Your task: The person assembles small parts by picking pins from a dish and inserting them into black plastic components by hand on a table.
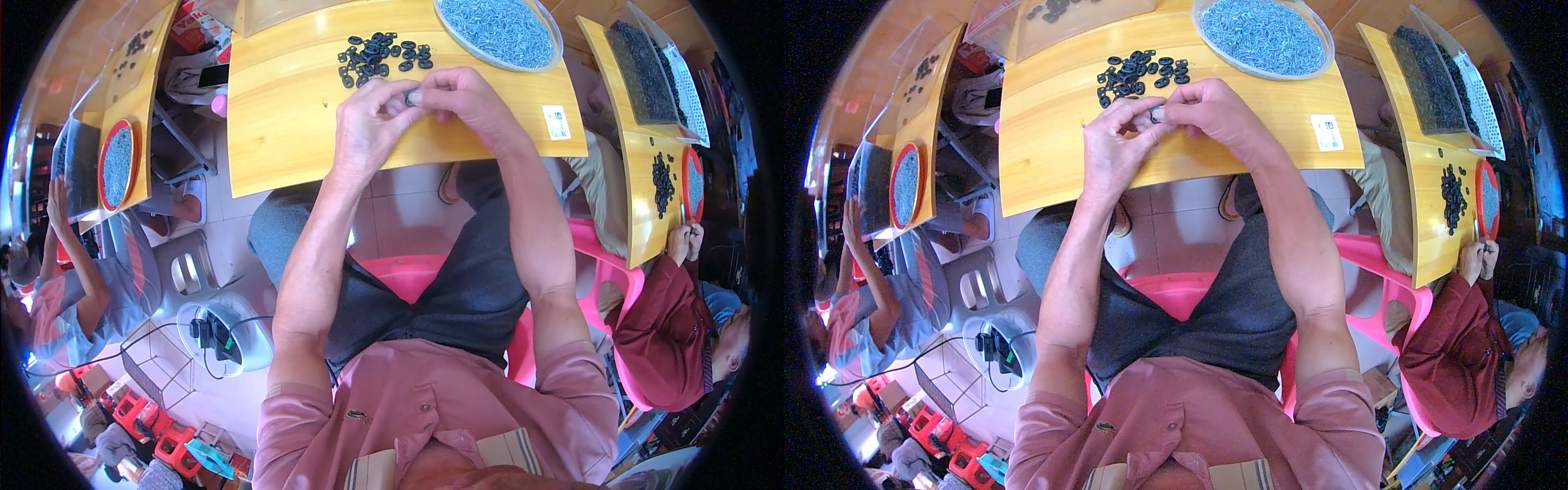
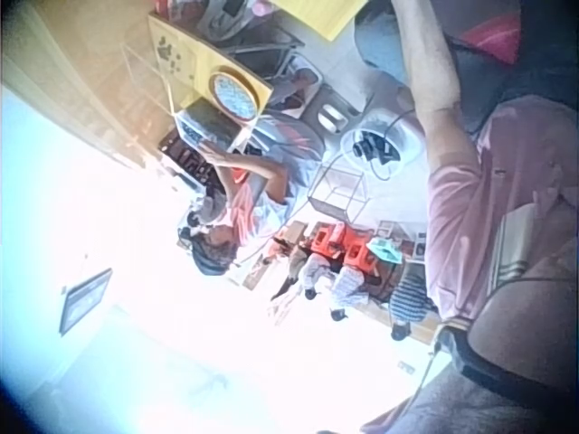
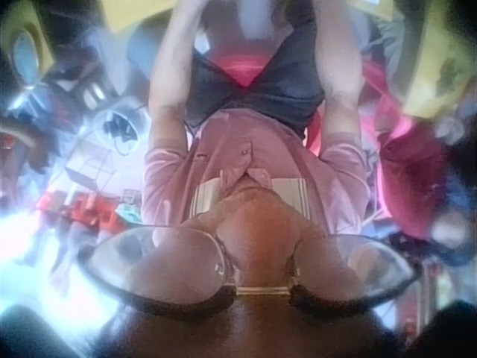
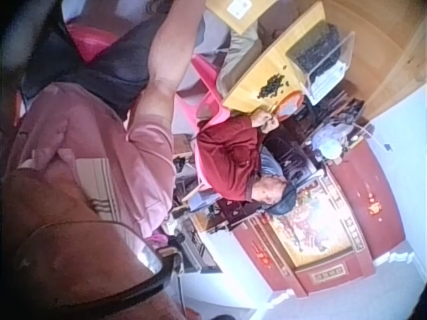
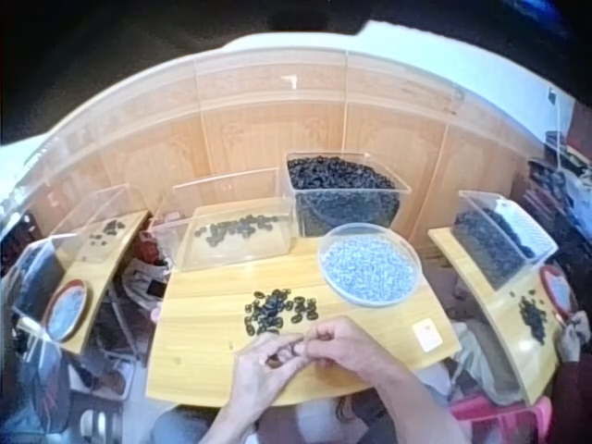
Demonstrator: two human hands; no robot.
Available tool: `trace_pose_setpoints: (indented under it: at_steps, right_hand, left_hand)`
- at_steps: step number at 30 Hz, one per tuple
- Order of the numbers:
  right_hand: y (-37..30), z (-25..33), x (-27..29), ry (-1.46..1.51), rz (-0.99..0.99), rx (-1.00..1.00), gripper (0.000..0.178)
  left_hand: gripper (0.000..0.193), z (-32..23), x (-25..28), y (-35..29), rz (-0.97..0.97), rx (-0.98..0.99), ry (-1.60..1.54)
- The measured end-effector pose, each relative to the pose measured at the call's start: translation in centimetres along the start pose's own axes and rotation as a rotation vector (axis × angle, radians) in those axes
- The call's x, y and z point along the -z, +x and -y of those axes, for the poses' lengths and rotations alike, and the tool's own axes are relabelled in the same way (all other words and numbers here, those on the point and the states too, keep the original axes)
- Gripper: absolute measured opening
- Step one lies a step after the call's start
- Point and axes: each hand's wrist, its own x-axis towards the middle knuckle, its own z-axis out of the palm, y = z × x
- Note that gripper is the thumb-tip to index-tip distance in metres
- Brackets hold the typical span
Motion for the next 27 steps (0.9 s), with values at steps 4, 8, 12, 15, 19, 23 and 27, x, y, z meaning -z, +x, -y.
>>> trace_pose_setpoints:
  at_steps: [4, 8, 12, 15, 19, 23, 27]
  right_hand:
    - [0.1, 0.0, 0.2, 0.011, 0.001, -0.018, 0.016]
    - [0.3, 0.0, 0.2, 0.005, -0.01, -0.031, 0.016]
    - [0.7, 0.5, -0.1, -0.005, -0.01, -0.041, 0.016]
    - [0.5, 0.4, 0.1, -0.027, -0.016, -0.011, 0.015]
    - [0.4, 0.1, -0.1, -0.052, -0.023, 0.023, 0.015]
    - [-0.2, 0.4, -0.3, -0.029, -0.021, -0.031, 0.015]
    - [-0.4, 1.0, -0.6, -0.017, -0.043, -0.062, 0.017]
  left_hand:
    - [0.027, -0.7, -0.1, 0.2, -0.003, 0.0, 0.031]
    - [0.027, -0.6, -0.1, 0.2, -0.002, 0.003, 0.095]
    - [0.025, -0.1, 0.2, 0.3, -0.02, -0.047, 0.148]
    - [0.023, -0.6, 0.1, 0.3, -0.023, -0.075, 0.167]
    - [0.022, -0.5, 0.4, -0.2, -0.028, -0.092, 0.216]
    - [0.022, -0.3, 0.2, -0.6, -0.032, -0.07, 0.157]
    - [0.021, -0.3, 0.1, -0.6, -0.046, -0.029, 0.096]
